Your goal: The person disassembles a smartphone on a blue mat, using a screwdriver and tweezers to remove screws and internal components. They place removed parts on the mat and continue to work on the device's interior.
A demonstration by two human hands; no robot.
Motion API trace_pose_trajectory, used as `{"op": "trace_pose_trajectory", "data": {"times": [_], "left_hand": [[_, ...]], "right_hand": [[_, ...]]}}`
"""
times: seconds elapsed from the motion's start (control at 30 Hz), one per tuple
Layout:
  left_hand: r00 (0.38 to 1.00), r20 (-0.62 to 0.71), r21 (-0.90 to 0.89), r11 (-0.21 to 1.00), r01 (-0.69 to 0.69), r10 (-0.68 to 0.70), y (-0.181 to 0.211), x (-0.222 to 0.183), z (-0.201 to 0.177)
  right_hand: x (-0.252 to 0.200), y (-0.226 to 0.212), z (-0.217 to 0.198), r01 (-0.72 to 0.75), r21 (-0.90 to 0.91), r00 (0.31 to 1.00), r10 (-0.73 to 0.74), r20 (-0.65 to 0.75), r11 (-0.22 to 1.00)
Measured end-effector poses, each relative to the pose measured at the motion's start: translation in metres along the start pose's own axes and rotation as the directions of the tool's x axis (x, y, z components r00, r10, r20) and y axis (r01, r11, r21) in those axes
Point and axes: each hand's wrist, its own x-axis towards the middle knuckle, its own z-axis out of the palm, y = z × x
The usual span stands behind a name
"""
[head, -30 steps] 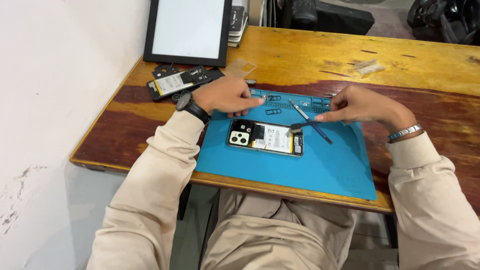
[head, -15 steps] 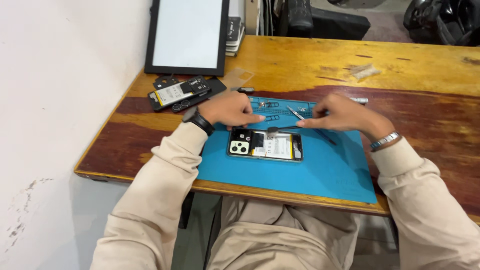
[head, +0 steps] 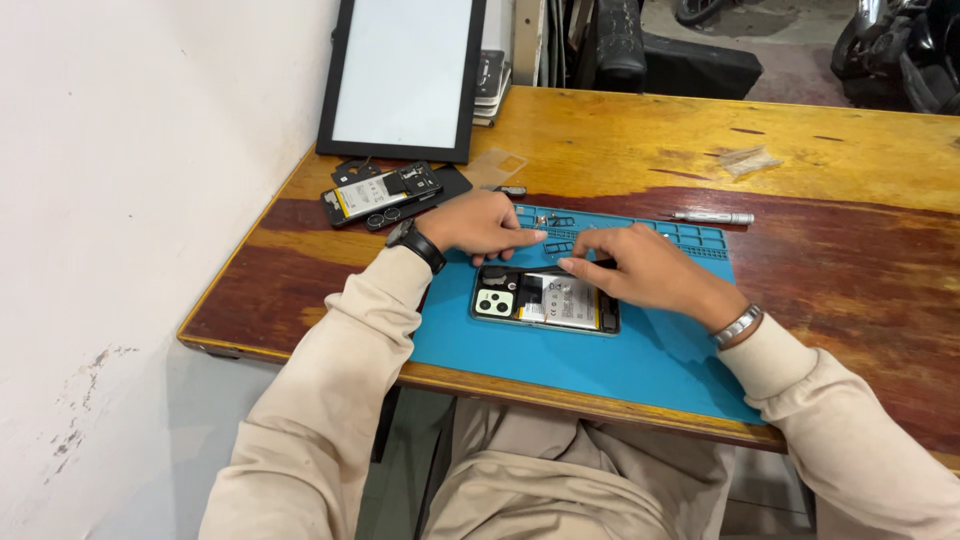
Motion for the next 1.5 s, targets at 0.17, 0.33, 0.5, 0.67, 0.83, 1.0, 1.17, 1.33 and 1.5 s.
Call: {"op": "trace_pose_trajectory", "data": {"times": [0.17,0.33,0.5,0.67,0.83,1.0,1.17,1.33,1.5], "left_hand": [[1.000,0.009,-0.052,0.999,0.010,-0.009,-0.004,0.003,0.000],[1.000,0.013,-0.033,0.999,0.014,-0.013,-0.006,0.005,0.001],[0.999,0.028,-0.047,0.999,-0.019,0.020,-0.004,0.003,0.000],[0.961,-0.170,0.098,0.974,-0.205,0.219,0.009,-0.025,-0.024],[0.880,-0.224,0.404,0.862,-0.307,0.418,0.029,-0.076,-0.001],[0.909,-0.244,0.373,0.898,-0.234,0.338,0.033,-0.104,0.020],[0.895,-0.236,0.345,0.894,-0.288,0.379,0.024,-0.106,0.018],[0.910,-0.207,0.247,0.919,-0.308,0.361,0.026,-0.101,0.012],[0.921,-0.140,0.045,0.931,-0.362,0.365,0.010,-0.071,-0.015]], "right_hand": [[0.001,0.005,-0.013,-0.021,0.000,0.999,0.021,0.037,1.000],[0.000,-0.001,0.004,0.122,-0.010,0.991,-0.123,-0.051,0.992],[0.002,0.006,0.002,0.118,0.039,0.993,-0.119,0.010,0.992],[-0.003,0.028,-0.023,-0.041,0.040,0.996,0.038,0.078,0.998],[-0.006,0.031,-0.019,0.014,0.023,1.000,-0.014,0.013,1.000],[-0.006,0.025,-0.022,-0.072,0.029,0.995,0.069,0.077,0.997],[-0.008,0.022,-0.024,-0.087,0.056,0.993,0.082,0.081,0.995],[-0.008,0.033,-0.029,-0.106,-0.031,0.990,0.108,0.092,0.994],[-0.012,0.060,-0.044,-0.131,0.037,0.971,0.121,0.206,0.991]]}}
